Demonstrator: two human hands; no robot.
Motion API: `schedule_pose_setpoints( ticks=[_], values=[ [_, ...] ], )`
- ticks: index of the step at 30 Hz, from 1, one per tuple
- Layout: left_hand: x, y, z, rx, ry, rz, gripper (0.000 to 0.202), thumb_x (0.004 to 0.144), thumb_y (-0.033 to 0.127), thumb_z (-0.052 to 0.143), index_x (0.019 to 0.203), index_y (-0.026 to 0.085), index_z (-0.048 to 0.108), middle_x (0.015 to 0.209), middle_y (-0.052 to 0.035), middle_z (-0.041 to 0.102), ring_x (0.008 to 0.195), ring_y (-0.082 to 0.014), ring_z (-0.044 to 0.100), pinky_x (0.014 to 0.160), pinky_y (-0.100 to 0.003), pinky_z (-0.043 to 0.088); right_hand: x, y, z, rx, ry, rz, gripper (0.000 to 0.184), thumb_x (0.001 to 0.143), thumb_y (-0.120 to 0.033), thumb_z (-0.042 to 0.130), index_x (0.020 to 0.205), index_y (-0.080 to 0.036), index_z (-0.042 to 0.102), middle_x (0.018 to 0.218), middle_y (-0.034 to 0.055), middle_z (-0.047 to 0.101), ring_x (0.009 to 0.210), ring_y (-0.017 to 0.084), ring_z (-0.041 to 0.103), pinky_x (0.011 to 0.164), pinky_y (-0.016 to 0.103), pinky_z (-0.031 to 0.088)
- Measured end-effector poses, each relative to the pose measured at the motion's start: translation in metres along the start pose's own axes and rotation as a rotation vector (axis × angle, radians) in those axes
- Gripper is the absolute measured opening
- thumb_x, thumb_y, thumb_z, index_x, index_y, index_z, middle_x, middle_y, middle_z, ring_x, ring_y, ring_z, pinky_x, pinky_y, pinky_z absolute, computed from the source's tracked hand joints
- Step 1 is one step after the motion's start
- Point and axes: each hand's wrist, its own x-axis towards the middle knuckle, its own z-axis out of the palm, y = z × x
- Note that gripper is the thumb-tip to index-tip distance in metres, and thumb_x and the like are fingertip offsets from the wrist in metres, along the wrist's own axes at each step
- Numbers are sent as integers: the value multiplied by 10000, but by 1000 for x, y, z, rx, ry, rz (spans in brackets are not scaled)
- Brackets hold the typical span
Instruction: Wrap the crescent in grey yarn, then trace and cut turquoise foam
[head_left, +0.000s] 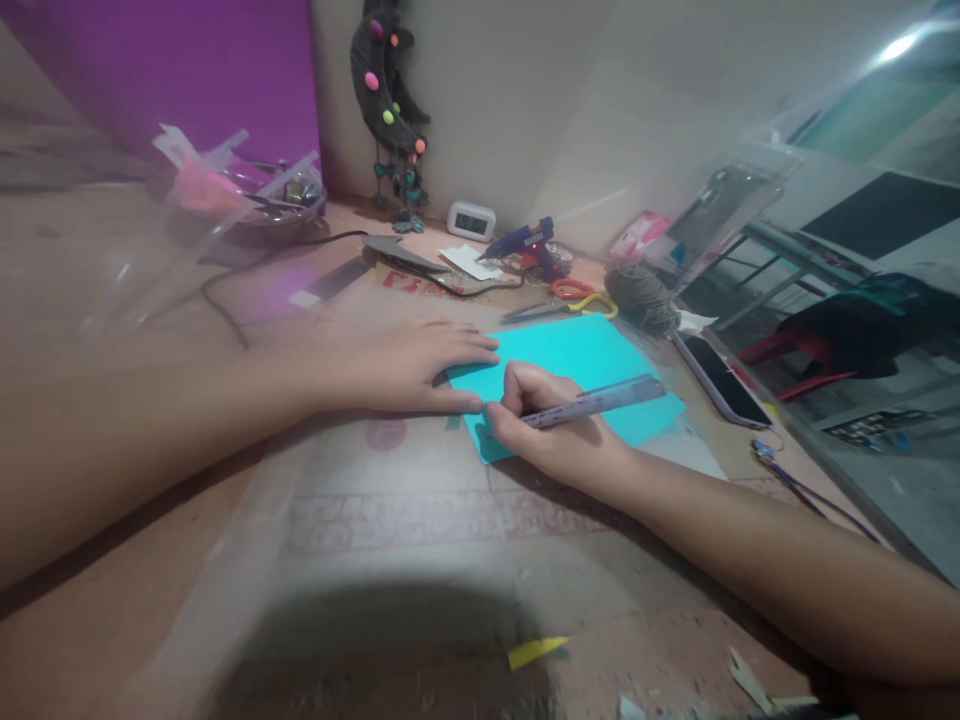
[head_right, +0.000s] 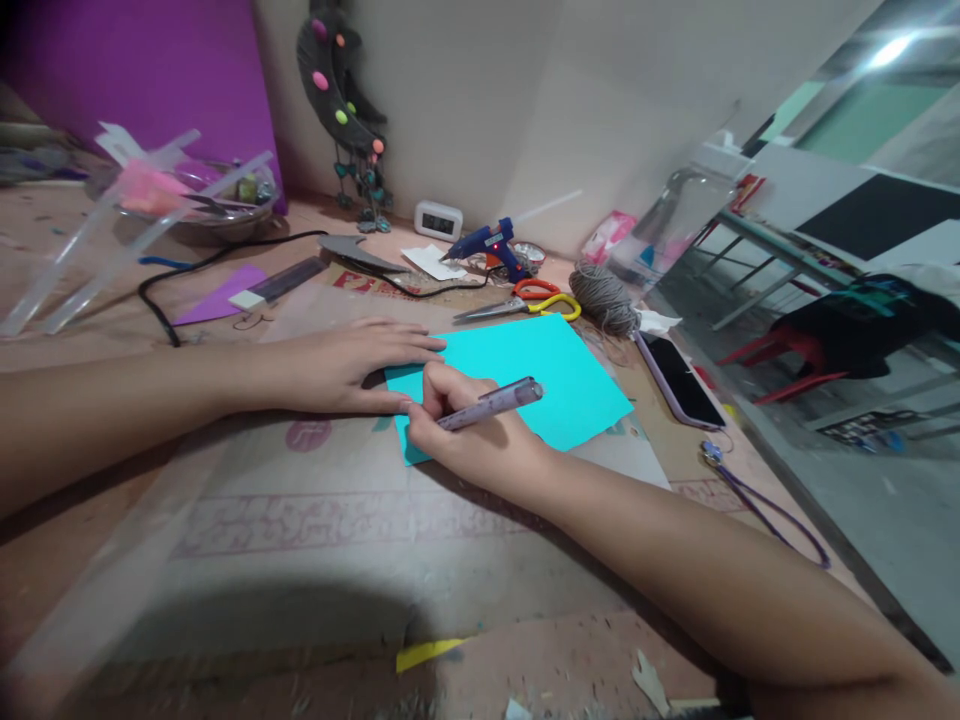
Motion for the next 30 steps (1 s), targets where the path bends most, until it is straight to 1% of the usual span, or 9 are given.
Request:
schedule_pose_setpoints(
  ticks=[4, 9, 13, 15, 19, 21, 26, 30],
  values=[
    [1, 0, 0, -4, 12, 12, 678, 993, 671, 476, 1508, 232, 512, 1612, -88, 486, 1522, -283, 382, 1246, -421, 242, 0, -2, 0, 17, -23, 2, 298, 852, -335, 577, 659, -247, 368, 558, -77, 392, 518, 94, 335, 513, 268, 233],
    [0, -1, 1, -1, 9, 14, 675, 996, 663, 473, 1514, 230, 507, 1611, -88, 488, 1526, -280, 376, 1251, -422, 238, 1, -5, 0, 29, -57, 7, 282, 821, -281, 578, 642, -247, 361, 550, -76, 393, 513, 90, 321, 505, 266, 219],
    [-1, -2, 1, 0, 9, 7, 689, 991, 667, 483, 1518, 224, 502, 1609, -91, 490, 1528, -293, 373, 1252, -439, 243, 1, -4, -1, 28, -71, 19, 276, 798, -265, 576, 626, -247, 361, 555, -68, 395, 529, 97, 331, 506, 265, 226],
    [-1, -1, 1, 2, 6, -1, 686, 994, 668, 477, 1521, 228, 499, 1613, -88, 485, 1534, -289, 364, 1255, -439, 237, 0, -3, -3, 42, -54, 20, 266, 785, -261, 573, 618, -247, 366, 561, -65, 398, 537, 100, 339, 509, 263, 241],
    [-1, -1, 1, -1, -5, -10, 680, 994, 657, 477, 1520, 227, 502, 1624, -86, 470, 1538, -288, 357, 1260, -446, 233, -1, -1, -5, 95, 51, 31, 258, 784, -272, 570, 627, -256, 366, 556, -72, 388, 529, 101, 344, 498, 255, 267],
    [-1, -1, 0, -4, -11, -15, 674, 992, 642, 491, 1521, 223, 500, 1625, -89, 468, 1539, -291, 354, 1261, -452, 231, -2, 0, -6, 99, 77, 25, 262, 792, -278, 572, 631, -259, 366, 552, -76, 387, 519, 99, 344, 487, 253, 271],
    [0, -1, 1, 6, -3, -8, 678, 998, 643, 485, 1531, 225, 485, 1625, -84, 469, 1541, -281, 351, 1259, -435, 228, -4, -2, -5, 61, 0, 7, 259, 800, -295, 569, 638, -264, 370, 519, -79, 400, 479, 95, 345, 468, 256, 254],
    [0, -1, 1, 11, -5, -14, 685, 998, 661, 466, 1526, 224, 488, 1622, -77, 474, 1543, -273, 347, 1260, -419, 221, -5, -2, -3, 58, -25, -18, 256, 807, -285, 557, 641, -263, 363, 516, -80, 397, 474, 93, 345, 463, 253, 249]
  ],
)
